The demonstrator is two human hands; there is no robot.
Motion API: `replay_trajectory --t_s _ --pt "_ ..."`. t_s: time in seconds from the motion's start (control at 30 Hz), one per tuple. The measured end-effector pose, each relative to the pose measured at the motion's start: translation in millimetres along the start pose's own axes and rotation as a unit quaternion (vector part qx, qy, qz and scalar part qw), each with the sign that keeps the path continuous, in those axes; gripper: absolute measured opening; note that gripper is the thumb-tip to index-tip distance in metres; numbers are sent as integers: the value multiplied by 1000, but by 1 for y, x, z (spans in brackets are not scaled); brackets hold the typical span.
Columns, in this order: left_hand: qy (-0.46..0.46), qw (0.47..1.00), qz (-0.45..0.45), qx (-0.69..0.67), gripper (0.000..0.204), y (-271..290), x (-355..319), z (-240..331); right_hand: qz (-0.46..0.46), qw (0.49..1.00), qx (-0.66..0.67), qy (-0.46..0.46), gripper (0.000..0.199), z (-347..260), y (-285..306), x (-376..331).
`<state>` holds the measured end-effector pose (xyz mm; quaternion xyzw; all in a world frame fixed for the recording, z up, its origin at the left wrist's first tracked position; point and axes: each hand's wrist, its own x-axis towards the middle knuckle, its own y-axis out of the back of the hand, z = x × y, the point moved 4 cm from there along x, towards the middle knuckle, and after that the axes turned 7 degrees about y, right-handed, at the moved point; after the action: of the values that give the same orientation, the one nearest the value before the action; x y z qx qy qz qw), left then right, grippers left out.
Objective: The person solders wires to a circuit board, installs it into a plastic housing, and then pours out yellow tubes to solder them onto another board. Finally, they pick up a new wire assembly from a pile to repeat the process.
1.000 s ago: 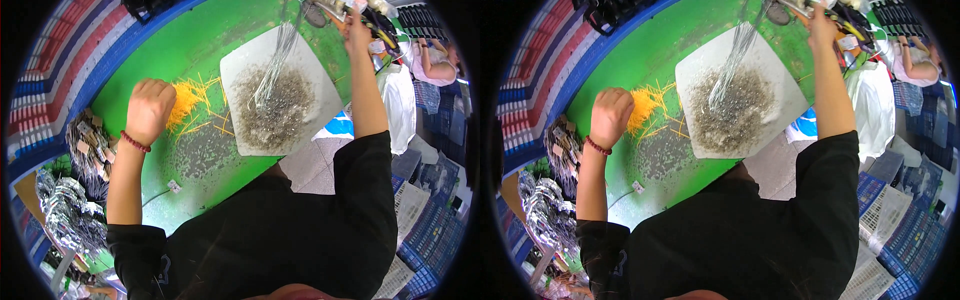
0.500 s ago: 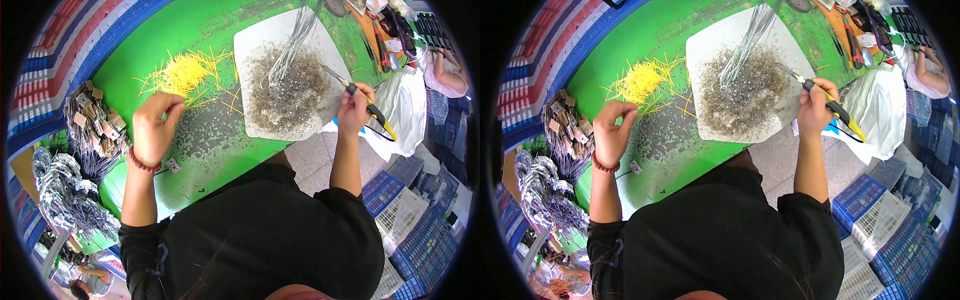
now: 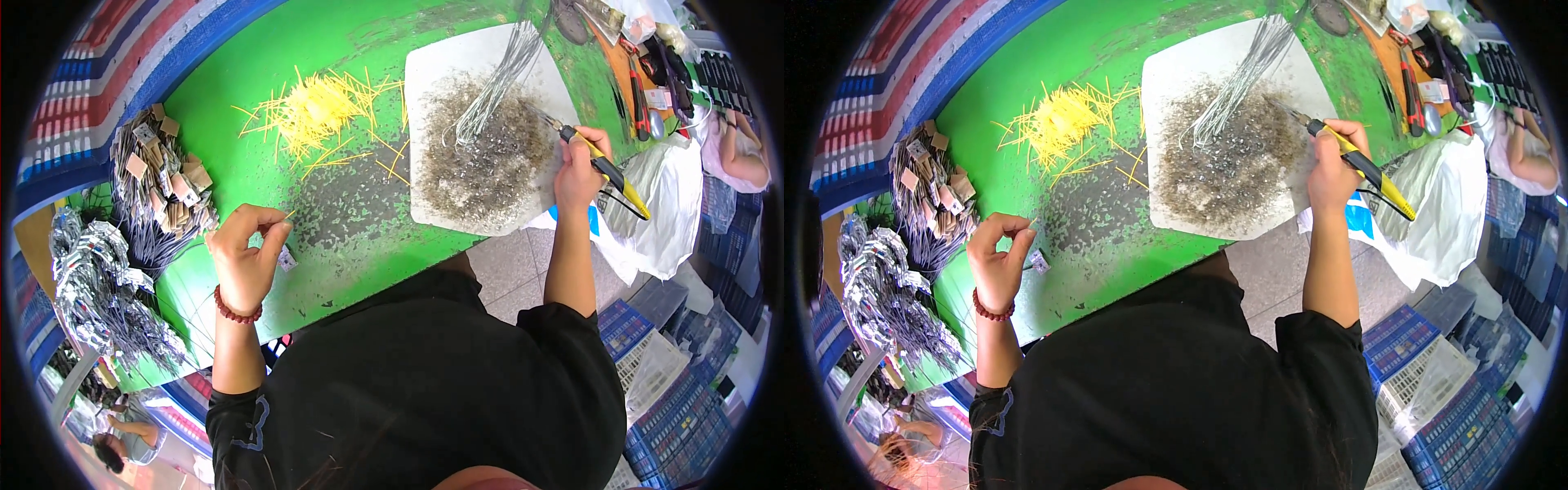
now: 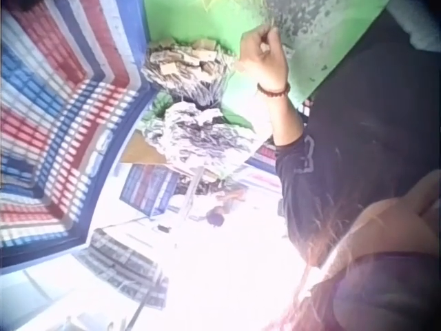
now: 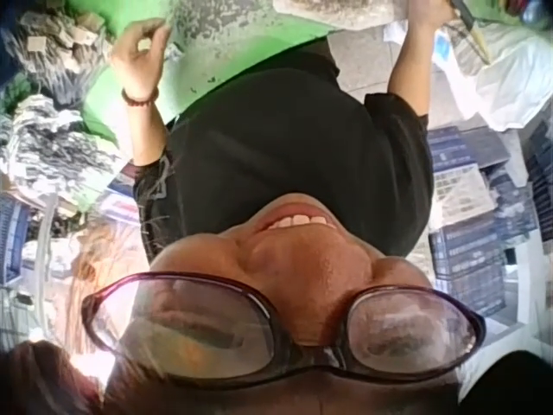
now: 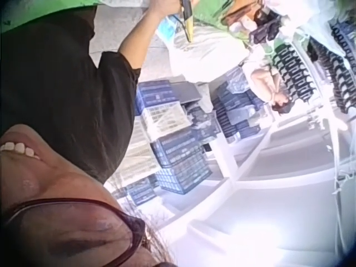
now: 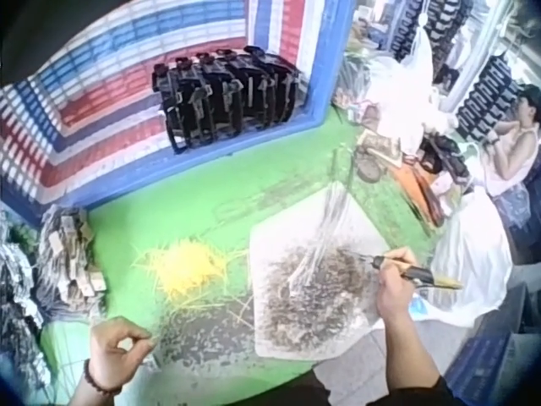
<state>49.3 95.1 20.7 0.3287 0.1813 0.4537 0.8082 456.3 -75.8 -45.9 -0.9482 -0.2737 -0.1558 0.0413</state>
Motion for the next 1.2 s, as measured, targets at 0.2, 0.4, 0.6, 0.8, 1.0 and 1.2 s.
replay_trajectory --t_s 0.2,0.4,0.6,0.8,1.0,1.2 --pt "16 1000 22 4 8 8 -5 -14 12 1000 23 3 8 -5 -5 -1" --pt "-18 989 134 54 13 22 -11 -33 49 998 46 7 8 8 1 -4" --pt "123 983 92 -99 7 37 -28 -43 -32 995 88 42 9 -38 -32 -42" --pt "34 991 127 -2 9 39 -77 -46 -260 949 160 75 27 -81 -148 -134" --pt "13 982 171 72 11 10 -111 -51 -351 923 154 25 24 -74 -189 -189" --pt "-4 979 182 87 11 -2 -109 -60 -386 905 179 17 23 -65 -190 -202"
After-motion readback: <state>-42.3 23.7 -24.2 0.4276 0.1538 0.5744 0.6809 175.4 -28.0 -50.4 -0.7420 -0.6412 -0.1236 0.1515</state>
